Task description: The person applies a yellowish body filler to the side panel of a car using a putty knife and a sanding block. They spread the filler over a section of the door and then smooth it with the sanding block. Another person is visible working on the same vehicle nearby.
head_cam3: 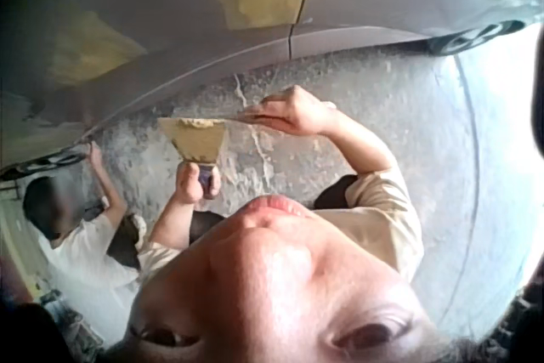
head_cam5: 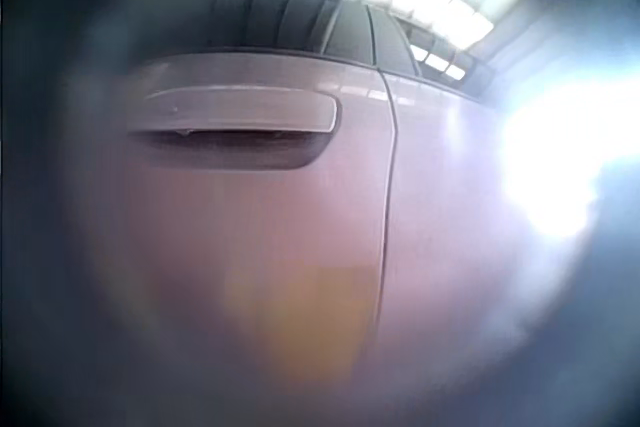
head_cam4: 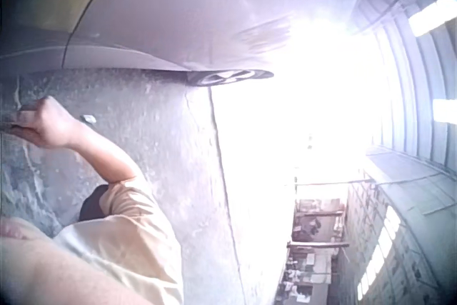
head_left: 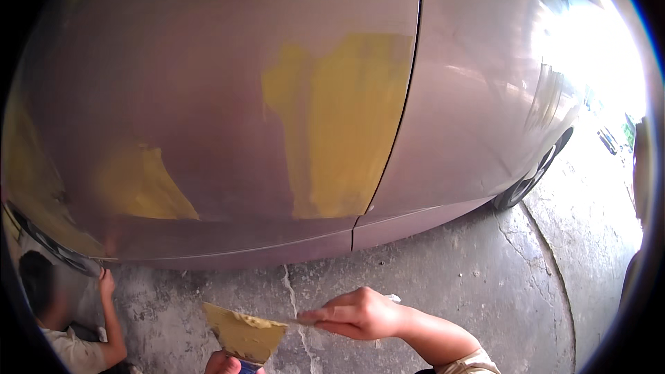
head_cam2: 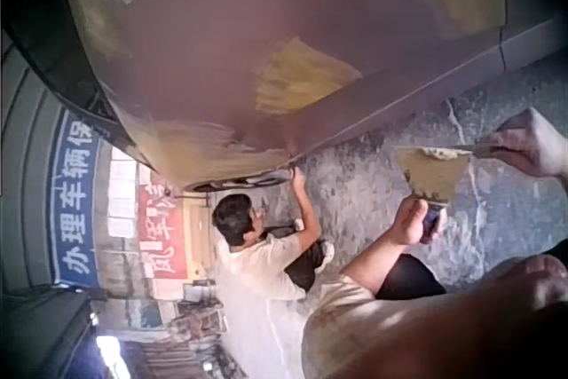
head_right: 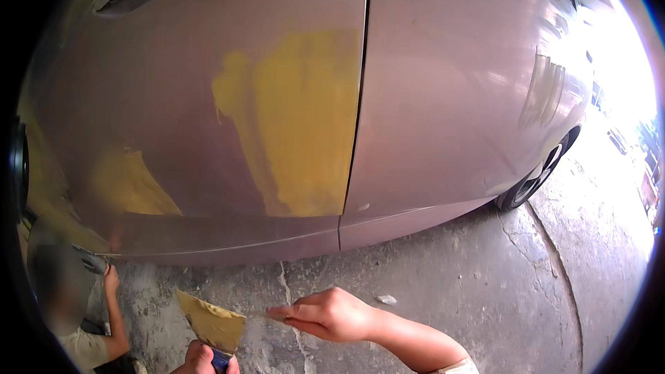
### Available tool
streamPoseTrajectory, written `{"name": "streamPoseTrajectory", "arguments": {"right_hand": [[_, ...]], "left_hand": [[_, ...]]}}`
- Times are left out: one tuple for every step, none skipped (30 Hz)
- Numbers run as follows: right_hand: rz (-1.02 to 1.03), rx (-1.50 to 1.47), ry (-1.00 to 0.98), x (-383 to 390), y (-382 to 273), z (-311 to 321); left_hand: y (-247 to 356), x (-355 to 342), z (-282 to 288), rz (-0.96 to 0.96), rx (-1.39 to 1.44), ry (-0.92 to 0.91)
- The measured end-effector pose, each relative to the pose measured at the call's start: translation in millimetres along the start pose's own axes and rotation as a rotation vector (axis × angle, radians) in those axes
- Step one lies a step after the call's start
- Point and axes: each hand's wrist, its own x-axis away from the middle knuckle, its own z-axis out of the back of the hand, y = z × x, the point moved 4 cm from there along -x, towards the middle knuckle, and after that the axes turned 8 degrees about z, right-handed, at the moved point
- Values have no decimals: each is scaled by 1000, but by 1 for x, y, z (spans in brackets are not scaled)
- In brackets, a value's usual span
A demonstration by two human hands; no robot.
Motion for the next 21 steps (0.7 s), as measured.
{"name": "streamPoseTrajectory", "arguments": {"right_hand": [[-20,48,110,4,-1,5],[-37,95,219,9,-2,11],[-52,141,328,12,-4,16],[111,77,413,11,-9,23],[155,40,347,8,-9,24],[201,2,282,5,-9,25],[255,-27,214,3,-11,25],[159,32,73,5,-5,21],[79,81,20,6,0,20],[0,126,-34,7,4,18],[-73,169,-91,7,8,14],[7,135,143,3,8,15],[-92,173,231,4,4,18],[14,200,310,8,-1,21],[110,196,398,14,1,20],[164,156,305,10,1,17],[219,118,233,7,-2,14],[131,184,133,9,1,8],[100,203,80,10,7,3],[68,227,29,11,14,-1],[32,256,-21,11,19,-7]], "left_hand": [[-1,-2,-1,11,2,-25],[-1,-7,-3,39,-42,-119],[-2,-9,-6,115,-48,-168],[-4,-12,-7,120,-59,-149],[-7,-15,-8,125,-70,-129],[-6,-15,-8,103,-61,-100],[-2,-15,-7,68,-57,-73],[2,-15,-5,32,-52,-44],[3,-14,-4,31,-24,-33],[3,-11,-1,33,6,-18],[1,-8,4,34,37,3],[-3,-6,12,67,141,-169],[-11,-1,10,79,128,-130],[-15,-9,10,33,123,-278],[-16,-14,6,80,121,-309],[-21,-21,6,103,94,-336],[-20,-26,6,68,110,-386],[-13,-23,1,24,131,-368],[-8,-21,-1,-30,149,-365],[-9,-17,0,-42,144,-366],[-11,-13,1,-53,138,-371]]}}
